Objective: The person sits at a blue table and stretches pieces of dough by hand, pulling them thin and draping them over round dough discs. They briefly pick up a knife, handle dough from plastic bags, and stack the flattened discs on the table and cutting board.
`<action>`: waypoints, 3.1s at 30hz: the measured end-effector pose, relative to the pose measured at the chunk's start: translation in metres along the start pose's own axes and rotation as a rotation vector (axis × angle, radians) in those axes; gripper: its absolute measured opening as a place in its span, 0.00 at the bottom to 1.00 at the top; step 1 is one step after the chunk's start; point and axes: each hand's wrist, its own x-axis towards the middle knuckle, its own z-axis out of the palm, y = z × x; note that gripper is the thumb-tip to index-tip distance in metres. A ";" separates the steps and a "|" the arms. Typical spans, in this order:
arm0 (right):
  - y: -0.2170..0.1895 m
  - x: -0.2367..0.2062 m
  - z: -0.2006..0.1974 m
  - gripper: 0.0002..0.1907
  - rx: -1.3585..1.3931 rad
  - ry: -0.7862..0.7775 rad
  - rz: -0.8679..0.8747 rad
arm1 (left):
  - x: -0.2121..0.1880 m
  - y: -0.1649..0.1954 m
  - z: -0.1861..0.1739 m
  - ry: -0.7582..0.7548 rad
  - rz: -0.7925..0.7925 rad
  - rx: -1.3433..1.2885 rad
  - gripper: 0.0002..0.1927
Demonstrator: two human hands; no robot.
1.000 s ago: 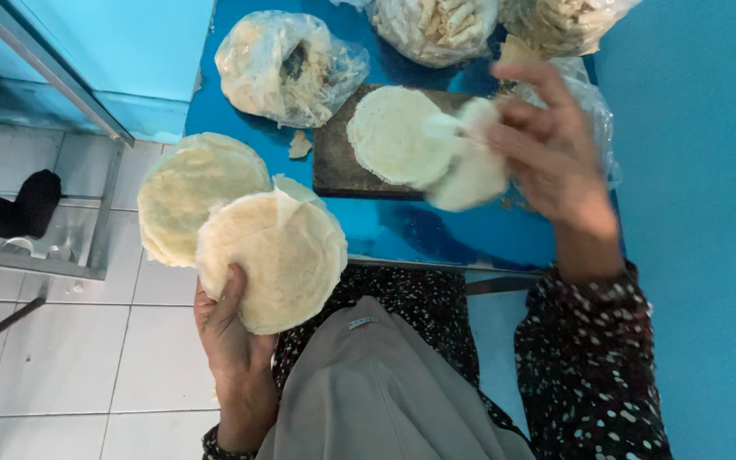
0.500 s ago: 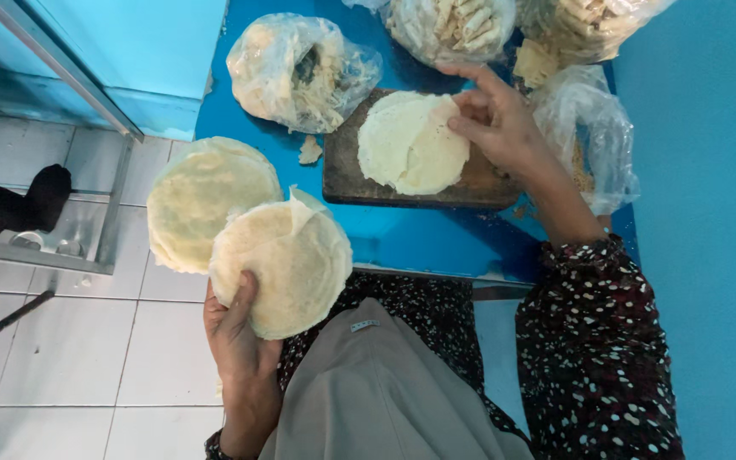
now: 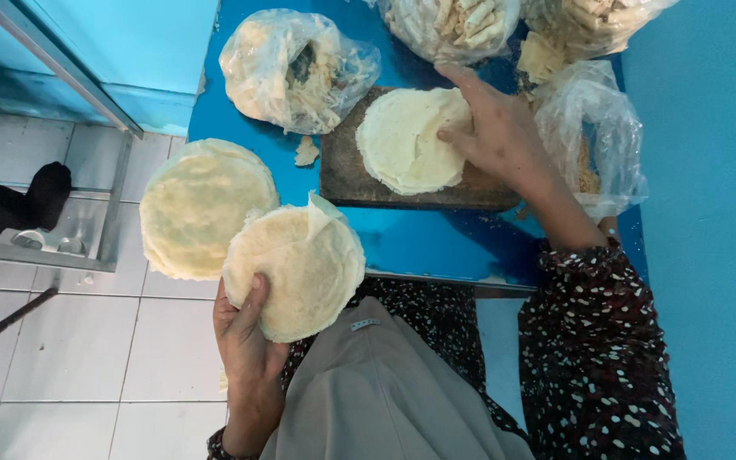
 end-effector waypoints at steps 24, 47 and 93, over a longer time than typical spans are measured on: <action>-0.055 0.027 0.029 0.18 0.190 -0.127 -0.114 | -0.006 0.002 -0.002 0.008 -0.019 0.024 0.25; 0.000 0.023 0.000 0.20 0.650 0.019 0.091 | -0.010 -0.002 0.006 -0.034 -0.083 0.013 0.23; -0.115 -0.125 0.074 0.29 0.616 0.576 0.015 | -0.014 -0.051 0.041 -0.700 -0.210 -0.149 0.46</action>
